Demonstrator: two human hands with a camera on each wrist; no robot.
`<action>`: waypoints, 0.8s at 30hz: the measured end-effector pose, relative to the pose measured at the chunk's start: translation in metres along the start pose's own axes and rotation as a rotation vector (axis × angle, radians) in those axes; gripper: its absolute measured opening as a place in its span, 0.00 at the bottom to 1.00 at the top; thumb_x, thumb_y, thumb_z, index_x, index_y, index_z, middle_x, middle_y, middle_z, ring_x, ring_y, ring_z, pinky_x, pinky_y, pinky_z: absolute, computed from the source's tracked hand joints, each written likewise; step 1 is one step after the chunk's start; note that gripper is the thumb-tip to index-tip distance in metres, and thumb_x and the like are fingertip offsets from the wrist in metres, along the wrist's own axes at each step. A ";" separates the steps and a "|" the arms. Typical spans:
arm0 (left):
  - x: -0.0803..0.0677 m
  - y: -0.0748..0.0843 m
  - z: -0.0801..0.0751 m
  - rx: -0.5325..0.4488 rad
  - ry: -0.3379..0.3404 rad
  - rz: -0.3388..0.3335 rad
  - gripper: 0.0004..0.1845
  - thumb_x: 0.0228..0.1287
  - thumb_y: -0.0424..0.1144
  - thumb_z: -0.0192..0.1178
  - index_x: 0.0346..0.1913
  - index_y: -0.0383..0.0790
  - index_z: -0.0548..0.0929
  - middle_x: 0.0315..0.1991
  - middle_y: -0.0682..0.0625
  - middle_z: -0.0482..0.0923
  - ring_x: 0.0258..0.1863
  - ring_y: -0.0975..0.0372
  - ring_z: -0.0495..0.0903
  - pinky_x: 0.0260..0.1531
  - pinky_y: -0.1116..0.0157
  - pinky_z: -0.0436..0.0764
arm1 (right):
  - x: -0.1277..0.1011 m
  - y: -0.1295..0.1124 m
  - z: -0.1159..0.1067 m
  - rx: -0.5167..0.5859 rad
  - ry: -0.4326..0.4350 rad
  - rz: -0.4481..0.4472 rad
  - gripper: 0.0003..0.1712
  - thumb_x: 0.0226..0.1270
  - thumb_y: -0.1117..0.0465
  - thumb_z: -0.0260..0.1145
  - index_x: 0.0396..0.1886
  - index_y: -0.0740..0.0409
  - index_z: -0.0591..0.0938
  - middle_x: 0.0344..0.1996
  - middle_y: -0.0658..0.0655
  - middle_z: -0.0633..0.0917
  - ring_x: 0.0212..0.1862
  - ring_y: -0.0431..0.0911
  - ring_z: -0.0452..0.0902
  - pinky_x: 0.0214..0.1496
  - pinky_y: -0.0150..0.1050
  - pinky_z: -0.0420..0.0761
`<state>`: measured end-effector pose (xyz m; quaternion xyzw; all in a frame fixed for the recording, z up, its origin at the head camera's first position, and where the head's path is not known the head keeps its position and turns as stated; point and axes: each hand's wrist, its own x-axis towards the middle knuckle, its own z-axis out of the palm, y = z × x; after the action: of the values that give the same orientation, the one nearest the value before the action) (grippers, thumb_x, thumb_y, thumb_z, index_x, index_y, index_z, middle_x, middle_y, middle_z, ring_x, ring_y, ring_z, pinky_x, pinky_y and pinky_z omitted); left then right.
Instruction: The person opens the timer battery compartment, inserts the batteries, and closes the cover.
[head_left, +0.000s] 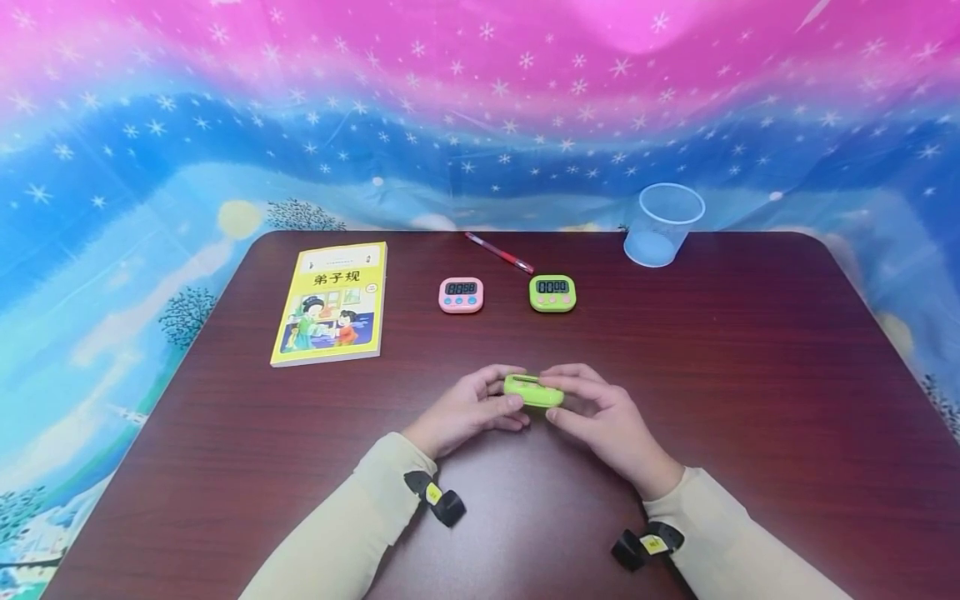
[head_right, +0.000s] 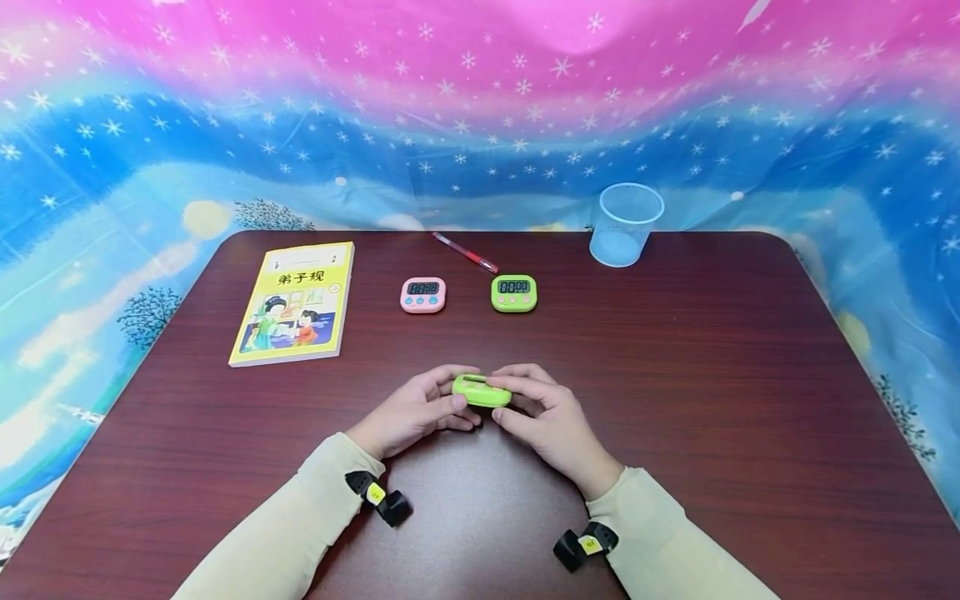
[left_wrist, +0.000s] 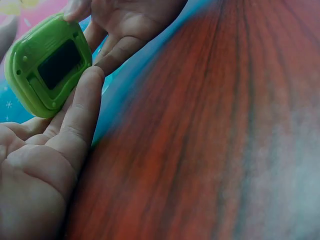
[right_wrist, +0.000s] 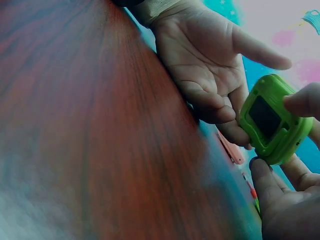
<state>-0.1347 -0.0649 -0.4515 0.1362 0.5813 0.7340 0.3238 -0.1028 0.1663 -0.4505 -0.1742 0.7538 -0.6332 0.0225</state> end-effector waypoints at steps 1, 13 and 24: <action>0.000 0.000 0.000 0.002 0.003 0.002 0.31 0.71 0.33 0.61 0.71 0.29 0.63 0.57 0.36 0.77 0.43 0.55 0.84 0.53 0.54 0.84 | 0.000 0.001 0.000 0.003 -0.007 -0.007 0.22 0.60 0.73 0.72 0.55 0.59 0.86 0.56 0.58 0.80 0.58 0.44 0.78 0.58 0.34 0.81; 0.001 -0.002 0.001 0.009 0.055 0.060 0.33 0.67 0.26 0.62 0.71 0.34 0.61 0.61 0.36 0.73 0.48 0.56 0.83 0.52 0.56 0.84 | 0.002 0.000 0.001 0.129 -0.007 0.084 0.44 0.57 0.76 0.72 0.73 0.69 0.64 0.68 0.68 0.71 0.64 0.52 0.74 0.60 0.37 0.80; 0.005 -0.008 -0.001 0.073 0.060 0.187 0.44 0.58 0.18 0.65 0.75 0.36 0.58 0.63 0.38 0.73 0.46 0.58 0.82 0.45 0.67 0.84 | 0.004 0.002 0.001 0.095 0.009 0.137 0.46 0.57 0.75 0.73 0.74 0.66 0.62 0.56 0.67 0.79 0.51 0.46 0.82 0.53 0.35 0.84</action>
<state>-0.1368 -0.0614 -0.4599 0.1797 0.6019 0.7430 0.2313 -0.1065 0.1644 -0.4515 -0.1179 0.7332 -0.6659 0.0706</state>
